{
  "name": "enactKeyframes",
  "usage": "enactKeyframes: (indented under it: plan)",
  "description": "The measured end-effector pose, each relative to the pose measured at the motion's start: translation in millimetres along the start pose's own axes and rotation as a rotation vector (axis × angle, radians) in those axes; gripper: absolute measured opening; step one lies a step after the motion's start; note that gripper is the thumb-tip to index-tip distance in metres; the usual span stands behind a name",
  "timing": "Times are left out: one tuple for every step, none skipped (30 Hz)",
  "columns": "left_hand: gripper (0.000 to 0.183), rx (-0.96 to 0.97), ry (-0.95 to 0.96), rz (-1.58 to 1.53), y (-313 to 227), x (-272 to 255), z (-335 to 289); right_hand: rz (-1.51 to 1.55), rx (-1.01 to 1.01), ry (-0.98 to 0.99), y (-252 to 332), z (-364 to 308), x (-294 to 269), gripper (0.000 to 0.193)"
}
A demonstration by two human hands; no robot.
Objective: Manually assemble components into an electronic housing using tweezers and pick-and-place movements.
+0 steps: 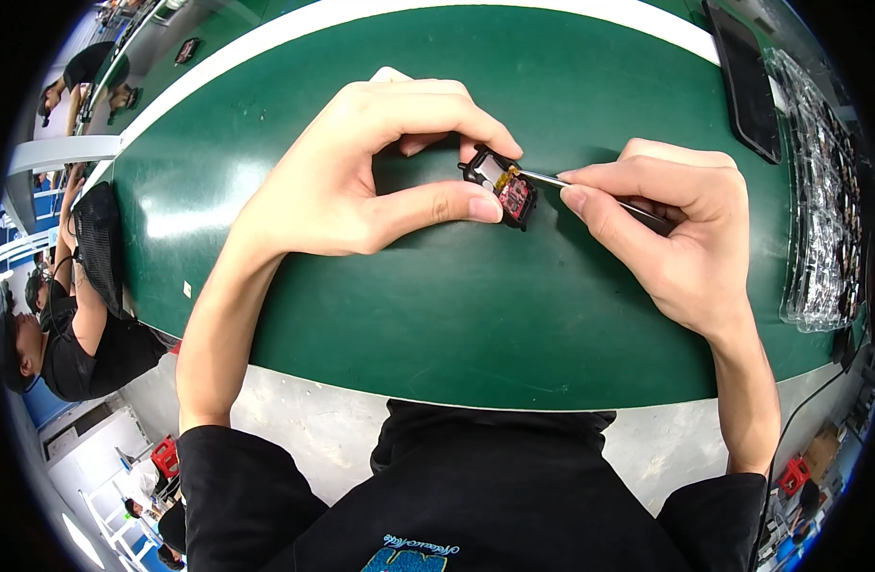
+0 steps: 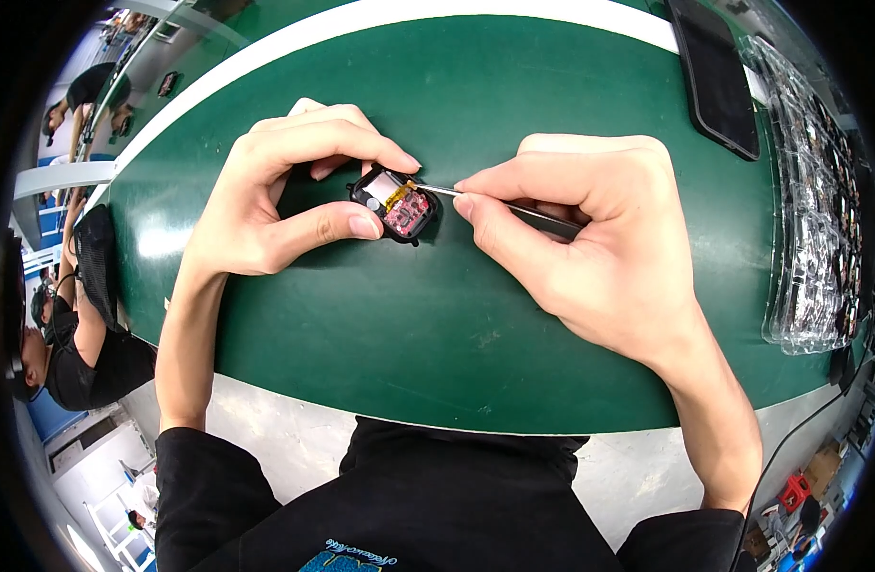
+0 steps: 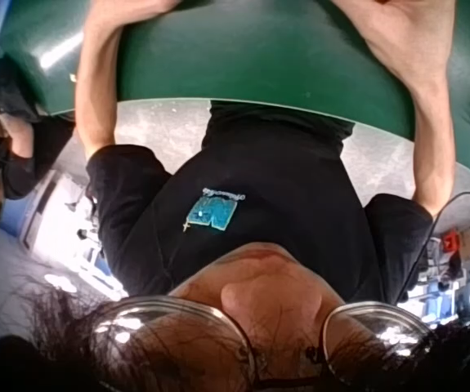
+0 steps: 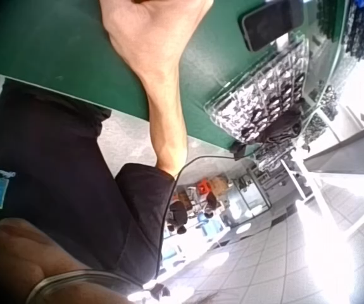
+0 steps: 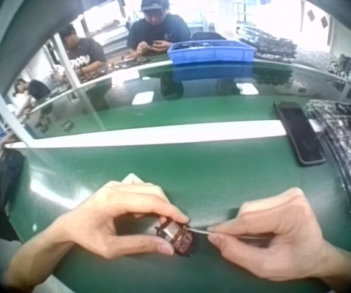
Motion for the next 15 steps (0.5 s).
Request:
enactKeyframes:
  plan:
    - [0.048, 0.016, -0.001, 0.010, -0.3, 0.4, -0.3, 0.003, 0.002, 0.004, -0.2, -0.1, 0.3, 0.012]
    - [0.048, 0.031, -0.002, 0.020, -0.7, 0.8, -0.4, 0.003, 0.002, 0.004, -0.2, 0.0, 0.3, 0.012]
    - [0.048, 0.031, -0.002, 0.020, -1.0, 0.8, 0.0, -0.010, -0.004, -0.001, 0.2, 0.2, 0.0, 0.012]
    - [0.048, 0.029, -0.004, 0.009, -1.3, 0.9, 0.3, -0.023, -0.009, -0.004, 0.6, 0.1, -0.3, 0.012]
    - [0.048, 0.028, -0.005, -0.002, -1.1, 1.1, 0.7, -0.023, -0.007, -0.004, 0.7, 0.0, -0.6, 0.012]
    - [0.048, 0.027, -0.004, -0.004, -0.3, 1.6, 0.9, -0.023, 0.002, -0.004, 0.5, -0.1, -1.3, 0.012]
    - [0.048, 0.034, -0.005, -0.004, -0.4, 1.6, 0.7, -0.020, 0.009, -0.005, 0.4, 0.2, -1.4, 0.012]
    - [0.048, 0.040, -0.006, -0.005, -0.5, 1.5, 0.5, -0.018, 0.009, -0.004, 0.4, 0.4, -1.3, 0.012]
    - [0.048, 0.039, -0.007, -0.005, -0.2, 1.7, 0.6, -0.024, 0.005, -0.004, 0.5, 0.5, -1.2, 0.012]
    - [0.048, 0.047, -0.007, -0.002, -0.1, 2.0, 1.0, -0.031, 0.001, -0.003, 0.5, 0.5, -1.2, 0.012]
    - [0.048, 0.055, -0.007, 0.000, -0.1, 2.2, 1.0, -0.031, 0.001, -0.003, 0.3, 0.6, -1.1, 0.012]
    - [0.048, 0.054, -0.007, 0.000, -0.9, 1.6, 0.9, -0.029, 0.001, -0.004, 0.1, 0.6, -1.0, 0.012]
    - [0.047, 0.038, -0.004, 0.008, -1.6, 1.3, 0.9, -0.029, 0.002, -0.004, -0.1, 0.1, -0.8, 0.013]
    - [0.047, 0.021, -0.002, 0.016, -1.6, 1.4, 0.8, -0.028, 0.003, -0.002, 0.1, 0.0, -0.8, 0.013]
    - [0.047, 0.020, -0.001, 0.014, -1.4, 1.9, 0.5, -0.034, 0.005, 0.001, 0.6, 0.3, -0.8, 0.013]
Point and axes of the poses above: each hand's wrist, its own z-axis towards the middle knuckle, its own x-axis out of the palm, y = z × x, the point moved 4 cm from there along z, towards the middle knuckle, and after that the axes turned 14 degrees about -z, right-handed, at the moved point
